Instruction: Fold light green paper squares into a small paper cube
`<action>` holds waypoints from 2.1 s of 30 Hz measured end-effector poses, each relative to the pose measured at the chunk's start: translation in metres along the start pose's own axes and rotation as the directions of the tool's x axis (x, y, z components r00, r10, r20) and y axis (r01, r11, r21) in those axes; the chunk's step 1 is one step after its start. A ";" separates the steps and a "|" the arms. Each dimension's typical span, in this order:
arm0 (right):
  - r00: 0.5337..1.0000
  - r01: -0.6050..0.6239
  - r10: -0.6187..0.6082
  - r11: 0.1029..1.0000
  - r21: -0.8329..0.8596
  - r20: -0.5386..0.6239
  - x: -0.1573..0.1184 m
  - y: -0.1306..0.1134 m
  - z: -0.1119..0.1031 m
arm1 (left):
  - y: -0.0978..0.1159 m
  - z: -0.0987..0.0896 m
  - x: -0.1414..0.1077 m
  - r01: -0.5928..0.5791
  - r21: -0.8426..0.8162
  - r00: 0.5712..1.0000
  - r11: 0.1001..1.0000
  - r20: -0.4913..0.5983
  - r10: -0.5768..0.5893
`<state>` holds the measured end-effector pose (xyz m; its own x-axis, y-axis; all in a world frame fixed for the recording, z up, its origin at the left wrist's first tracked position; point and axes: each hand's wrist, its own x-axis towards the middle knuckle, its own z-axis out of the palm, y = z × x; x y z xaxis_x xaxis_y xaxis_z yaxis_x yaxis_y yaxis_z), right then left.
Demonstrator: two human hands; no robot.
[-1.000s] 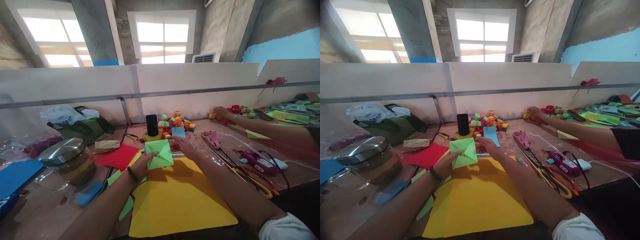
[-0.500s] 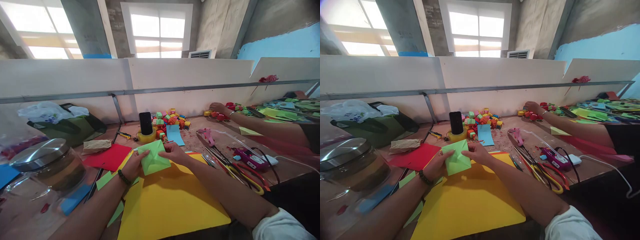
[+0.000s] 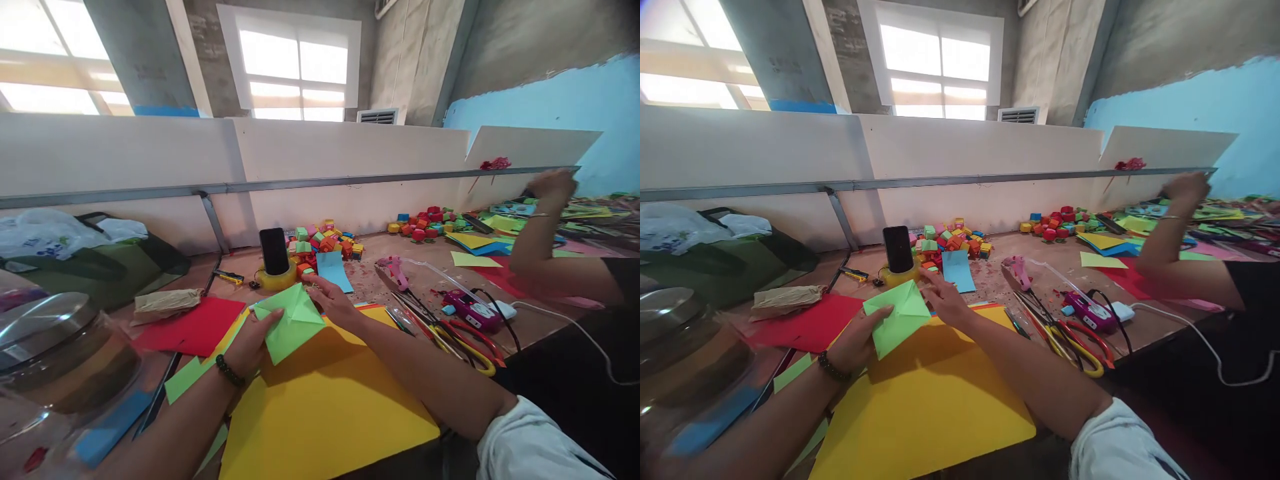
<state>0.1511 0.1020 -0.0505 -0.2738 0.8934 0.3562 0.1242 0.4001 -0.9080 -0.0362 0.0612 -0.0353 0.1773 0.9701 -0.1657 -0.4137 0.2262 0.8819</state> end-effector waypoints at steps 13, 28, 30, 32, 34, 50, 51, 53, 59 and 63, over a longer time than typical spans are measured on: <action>0.632 0.772 -0.615 0.445 -0.455 0.471 -0.017 -0.043 0.000 | 0.012 -0.006 -0.004 0.111 -0.063 0.993 0.992 -0.021 -0.113; 0.982 0.172 -0.183 0.969 -0.176 -0.046 -0.010 -0.022 0.009 | 0.009 -0.004 -0.010 -0.087 0.053 0.984 0.995 0.163 0.077; 0.993 0.085 -0.094 0.989 -0.123 -0.072 -0.007 -0.018 0.009 | 0.007 -0.004 -0.009 -0.194 0.093 0.966 0.976 0.192 0.174; 0.997 0.008 -0.013 0.997 -0.071 -0.079 -0.006 -0.014 0.008 | 0.002 -0.005 -0.007 -0.255 0.189 0.958 0.948 0.185 0.221; 0.997 -0.027 0.025 0.999 -0.030 -0.075 -0.006 -0.011 0.009 | -0.002 -0.006 -0.005 -0.267 0.299 0.960 0.916 0.170 0.224; 0.980 -0.091 0.141 0.945 0.314 -0.141 -0.005 -0.023 0.008 | 0.005 0.003 -0.010 -0.358 0.252 0.933 0.899 0.064 0.354; 0.980 -0.071 0.127 0.943 0.326 -0.154 -0.005 -0.023 0.008 | 0.005 0.004 -0.011 -0.356 0.209 0.934 0.911 0.057 0.352; 0.980 -0.049 0.108 0.944 0.327 -0.167 -0.005 -0.024 0.008 | 0.007 0.006 -0.011 -0.319 0.169 0.948 0.932 0.036 0.318; 0.978 0.005 0.059 0.953 0.303 -0.201 -0.005 -0.023 0.009 | 0.007 0.001 -0.006 -0.141 0.216 0.987 0.966 -0.049 0.155; 0.979 -0.044 0.110 0.937 0.348 -0.172 -0.007 -0.026 0.011 | 0.007 -0.001 -0.004 -0.185 0.242 0.969 0.953 -0.117 0.218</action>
<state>0.1397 0.0836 -0.0319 -0.0904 0.9536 0.2871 -0.2033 0.2645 -0.9427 -0.0409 0.0591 -0.0287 -0.0230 0.9995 -0.0202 -0.2107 0.0149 0.9774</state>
